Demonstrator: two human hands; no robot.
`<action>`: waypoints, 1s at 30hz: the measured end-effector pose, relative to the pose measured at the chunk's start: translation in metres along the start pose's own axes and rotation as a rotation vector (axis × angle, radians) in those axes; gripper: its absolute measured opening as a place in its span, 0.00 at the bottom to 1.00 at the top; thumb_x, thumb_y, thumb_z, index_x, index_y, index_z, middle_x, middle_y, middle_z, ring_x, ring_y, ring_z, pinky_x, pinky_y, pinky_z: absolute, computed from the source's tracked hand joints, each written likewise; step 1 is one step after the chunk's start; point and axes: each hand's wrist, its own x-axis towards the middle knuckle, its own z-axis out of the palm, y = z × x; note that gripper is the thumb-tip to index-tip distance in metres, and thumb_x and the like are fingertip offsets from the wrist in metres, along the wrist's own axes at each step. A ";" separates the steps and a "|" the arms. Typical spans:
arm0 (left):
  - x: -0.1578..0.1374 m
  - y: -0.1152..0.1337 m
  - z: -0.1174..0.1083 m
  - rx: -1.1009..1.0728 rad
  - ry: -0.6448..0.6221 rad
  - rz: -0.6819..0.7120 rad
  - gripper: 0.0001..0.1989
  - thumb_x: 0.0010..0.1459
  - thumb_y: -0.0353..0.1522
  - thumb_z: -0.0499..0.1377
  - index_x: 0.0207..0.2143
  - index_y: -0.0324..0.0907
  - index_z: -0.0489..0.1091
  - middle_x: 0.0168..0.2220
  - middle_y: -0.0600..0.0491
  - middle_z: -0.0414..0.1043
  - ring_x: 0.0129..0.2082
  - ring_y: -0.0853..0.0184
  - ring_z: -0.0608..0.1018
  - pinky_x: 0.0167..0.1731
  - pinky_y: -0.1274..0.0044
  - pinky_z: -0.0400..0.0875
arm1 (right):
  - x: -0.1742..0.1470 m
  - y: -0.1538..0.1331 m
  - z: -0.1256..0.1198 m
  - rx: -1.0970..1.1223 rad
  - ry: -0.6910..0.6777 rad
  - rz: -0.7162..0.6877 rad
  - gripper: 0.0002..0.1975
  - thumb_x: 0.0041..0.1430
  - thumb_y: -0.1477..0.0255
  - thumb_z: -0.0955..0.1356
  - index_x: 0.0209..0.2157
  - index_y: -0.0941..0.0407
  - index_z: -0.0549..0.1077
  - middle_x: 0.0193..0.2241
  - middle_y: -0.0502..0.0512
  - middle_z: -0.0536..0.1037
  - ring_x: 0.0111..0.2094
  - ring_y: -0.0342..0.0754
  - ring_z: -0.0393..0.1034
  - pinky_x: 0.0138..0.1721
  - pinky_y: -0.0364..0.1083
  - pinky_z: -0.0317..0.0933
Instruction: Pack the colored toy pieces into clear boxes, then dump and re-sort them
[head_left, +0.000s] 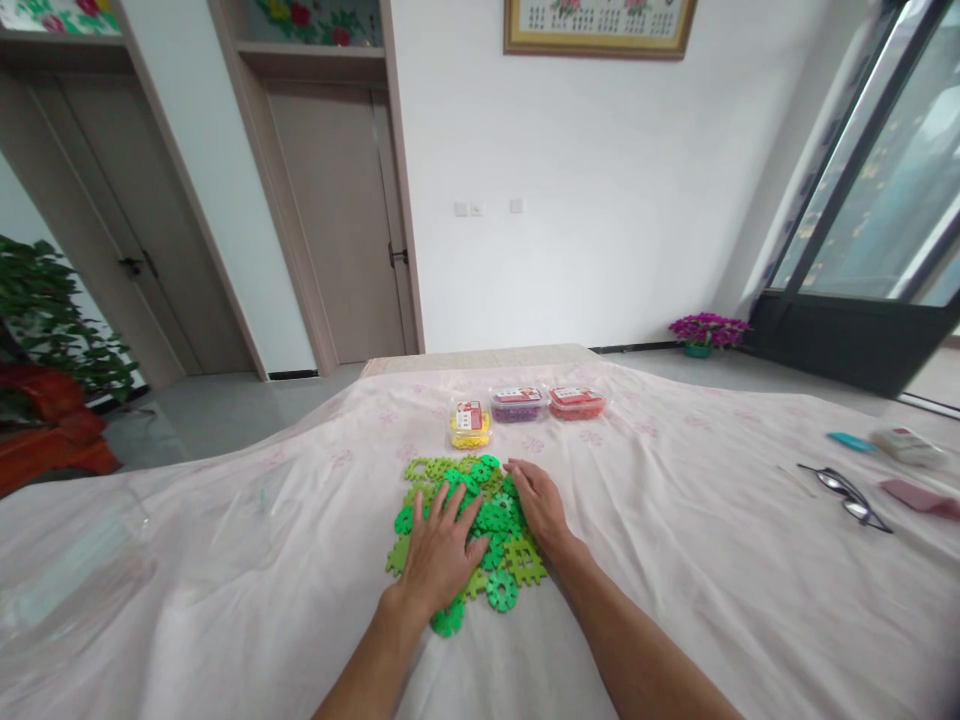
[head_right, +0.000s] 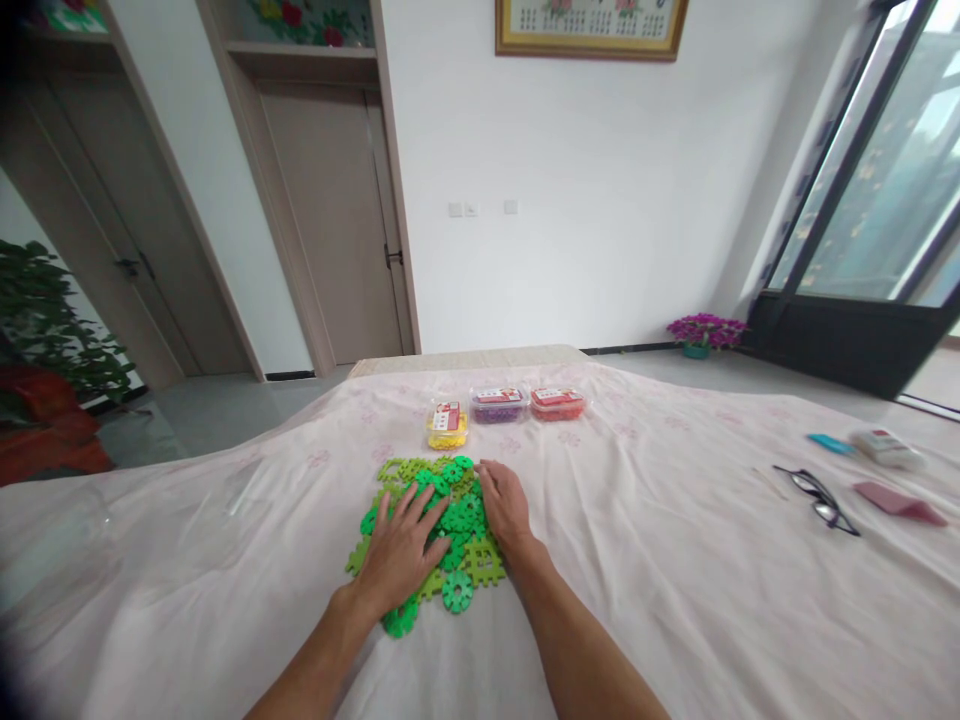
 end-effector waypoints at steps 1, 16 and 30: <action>0.000 -0.003 0.000 0.032 -0.014 -0.040 0.28 0.64 0.47 0.53 0.65 0.56 0.61 0.68 0.49 0.57 0.69 0.49 0.55 0.65 0.46 0.41 | 0.000 0.000 -0.001 -0.111 -0.004 0.003 0.23 0.68 0.60 0.58 0.51 0.55 0.77 0.54 0.62 0.77 0.58 0.56 0.67 0.63 0.58 0.55; 0.004 -0.016 0.011 0.186 -0.059 -0.428 0.32 0.66 0.49 0.48 0.68 0.49 0.56 0.70 0.41 0.53 0.69 0.43 0.54 0.59 0.42 0.48 | 0.001 -0.002 0.002 0.060 -0.114 -0.057 0.24 0.68 0.55 0.57 0.46 0.51 0.80 0.48 0.55 0.80 0.53 0.55 0.72 0.57 0.56 0.62; -0.001 -0.020 0.012 0.162 0.025 -0.337 0.23 0.68 0.39 0.48 0.63 0.49 0.65 0.68 0.46 0.59 0.66 0.52 0.61 0.62 0.51 0.51 | 0.121 -0.012 -0.008 -0.742 -0.128 -0.066 0.20 0.66 0.76 0.61 0.57 0.52 0.70 0.56 0.60 0.71 0.53 0.52 0.70 0.48 0.46 0.64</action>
